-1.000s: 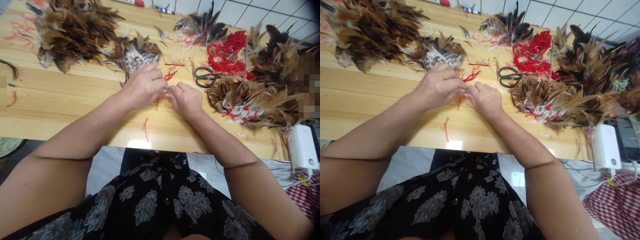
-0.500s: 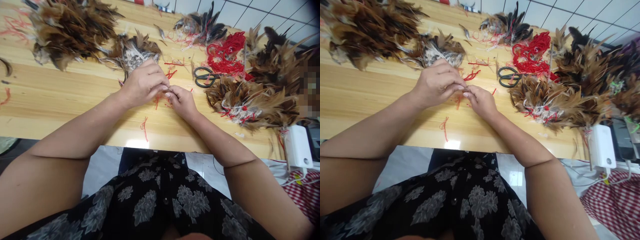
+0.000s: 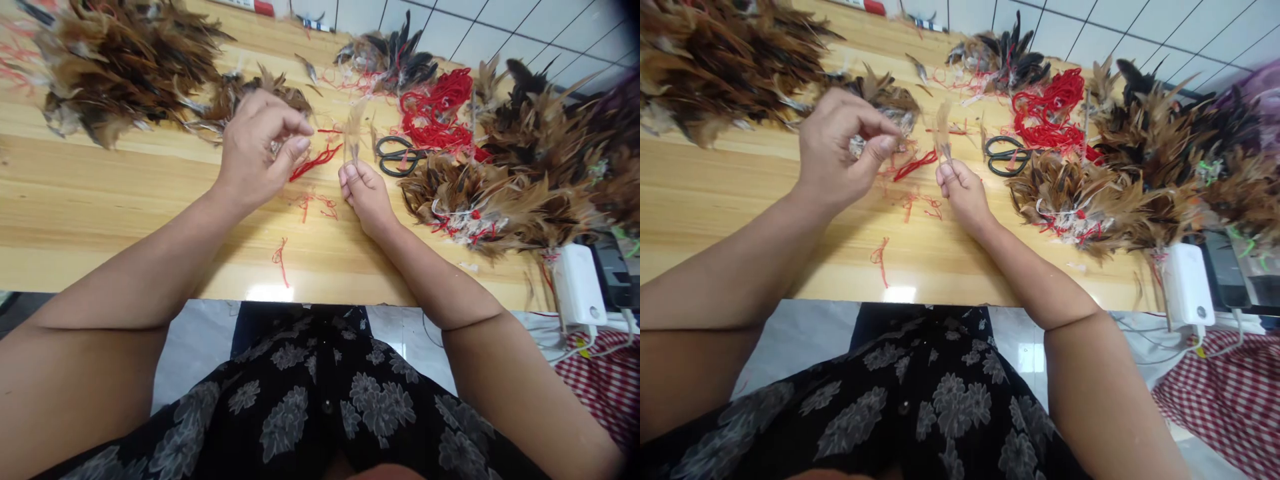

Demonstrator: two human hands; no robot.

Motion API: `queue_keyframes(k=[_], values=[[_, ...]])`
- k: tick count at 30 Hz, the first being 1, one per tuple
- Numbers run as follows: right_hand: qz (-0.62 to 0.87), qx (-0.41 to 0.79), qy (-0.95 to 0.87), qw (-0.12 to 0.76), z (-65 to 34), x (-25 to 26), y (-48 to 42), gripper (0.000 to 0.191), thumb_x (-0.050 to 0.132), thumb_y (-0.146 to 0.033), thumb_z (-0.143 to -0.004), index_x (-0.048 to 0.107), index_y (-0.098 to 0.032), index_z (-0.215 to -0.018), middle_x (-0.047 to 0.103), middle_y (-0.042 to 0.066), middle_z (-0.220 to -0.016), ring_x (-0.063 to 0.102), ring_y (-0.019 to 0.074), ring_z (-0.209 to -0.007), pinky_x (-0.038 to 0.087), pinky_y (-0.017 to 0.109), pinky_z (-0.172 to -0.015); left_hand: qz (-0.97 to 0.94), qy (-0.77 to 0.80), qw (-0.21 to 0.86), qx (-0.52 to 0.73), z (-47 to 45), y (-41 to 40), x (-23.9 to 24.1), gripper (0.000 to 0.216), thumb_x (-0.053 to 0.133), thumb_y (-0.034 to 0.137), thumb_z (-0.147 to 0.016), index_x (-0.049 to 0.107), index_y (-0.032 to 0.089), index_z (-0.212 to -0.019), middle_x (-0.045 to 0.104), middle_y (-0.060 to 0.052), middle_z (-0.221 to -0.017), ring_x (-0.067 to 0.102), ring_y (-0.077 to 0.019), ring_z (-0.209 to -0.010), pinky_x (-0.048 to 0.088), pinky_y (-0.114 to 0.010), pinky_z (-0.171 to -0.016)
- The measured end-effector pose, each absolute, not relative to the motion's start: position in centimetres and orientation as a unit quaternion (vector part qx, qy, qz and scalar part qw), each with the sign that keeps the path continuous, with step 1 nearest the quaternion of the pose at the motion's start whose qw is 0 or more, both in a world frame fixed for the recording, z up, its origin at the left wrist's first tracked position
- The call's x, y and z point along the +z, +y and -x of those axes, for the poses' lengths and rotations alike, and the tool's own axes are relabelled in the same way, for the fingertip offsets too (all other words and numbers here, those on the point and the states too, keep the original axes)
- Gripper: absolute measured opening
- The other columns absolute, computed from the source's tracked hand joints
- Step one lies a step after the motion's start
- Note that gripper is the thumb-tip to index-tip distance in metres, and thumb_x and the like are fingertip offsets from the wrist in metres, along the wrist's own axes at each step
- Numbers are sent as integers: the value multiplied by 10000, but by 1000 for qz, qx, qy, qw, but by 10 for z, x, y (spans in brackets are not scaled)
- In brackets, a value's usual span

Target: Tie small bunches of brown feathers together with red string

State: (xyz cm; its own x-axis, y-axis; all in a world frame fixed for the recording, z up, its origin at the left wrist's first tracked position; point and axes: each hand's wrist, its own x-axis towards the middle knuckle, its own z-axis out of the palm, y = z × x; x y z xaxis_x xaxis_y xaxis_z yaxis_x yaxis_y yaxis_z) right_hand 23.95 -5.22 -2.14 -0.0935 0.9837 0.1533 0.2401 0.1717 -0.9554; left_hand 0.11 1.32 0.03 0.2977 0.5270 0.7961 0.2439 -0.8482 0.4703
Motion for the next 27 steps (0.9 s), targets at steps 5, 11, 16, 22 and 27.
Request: queue_keyframes(k=[5,11,16,22,27], values=[[502,439,-590,455,-235,-10,-58,768,519,-1000,-1088,575,-267,-867,507,-23,-717,535,156,-747,554,298,-747,-763,296,364,445,-9,3,0,391,953,668,-1061,922,281,-1021,774,-61,-970,689,-282,-935,550,-468,-941],[452,447,-635,438,-233,-13,-60,848,527,-1119,-977,533,-282,-839,480,-38,-710,512,156,-724,547,327,-762,-682,330,491,429,-30,-20,13,195,999,384,-921,882,228,-913,817,-62,-929,777,-274,-926,615,-411,-945],[420,448,-662,430,-232,-17,-59,838,518,-1082,-1019,600,-263,-862,501,-40,-723,504,145,-705,516,325,-755,-631,301,568,435,-39,-30,16,291,1019,362,-945,779,227,-848,772,-32,-782,770,-246,-798,664,-394,-860],[432,458,-667,400,-230,-15,-62,810,511,-1025,-1071,690,-250,-919,492,-49,-694,505,154,-697,504,316,-743,-600,293,589,455,-41,-27,8,562,1097,626,-942,673,268,-854,696,11,-698,714,-227,-678,654,-392,-731],[441,452,-666,398,-229,-18,-61,817,513,-1040,-1056,665,-255,-889,501,-47,-709,498,152,-704,506,321,-780,-606,282,601,438,-41,-25,4,645,1125,726,-876,677,263,-849,699,-4,-720,708,-226,-670,628,-386,-690]])
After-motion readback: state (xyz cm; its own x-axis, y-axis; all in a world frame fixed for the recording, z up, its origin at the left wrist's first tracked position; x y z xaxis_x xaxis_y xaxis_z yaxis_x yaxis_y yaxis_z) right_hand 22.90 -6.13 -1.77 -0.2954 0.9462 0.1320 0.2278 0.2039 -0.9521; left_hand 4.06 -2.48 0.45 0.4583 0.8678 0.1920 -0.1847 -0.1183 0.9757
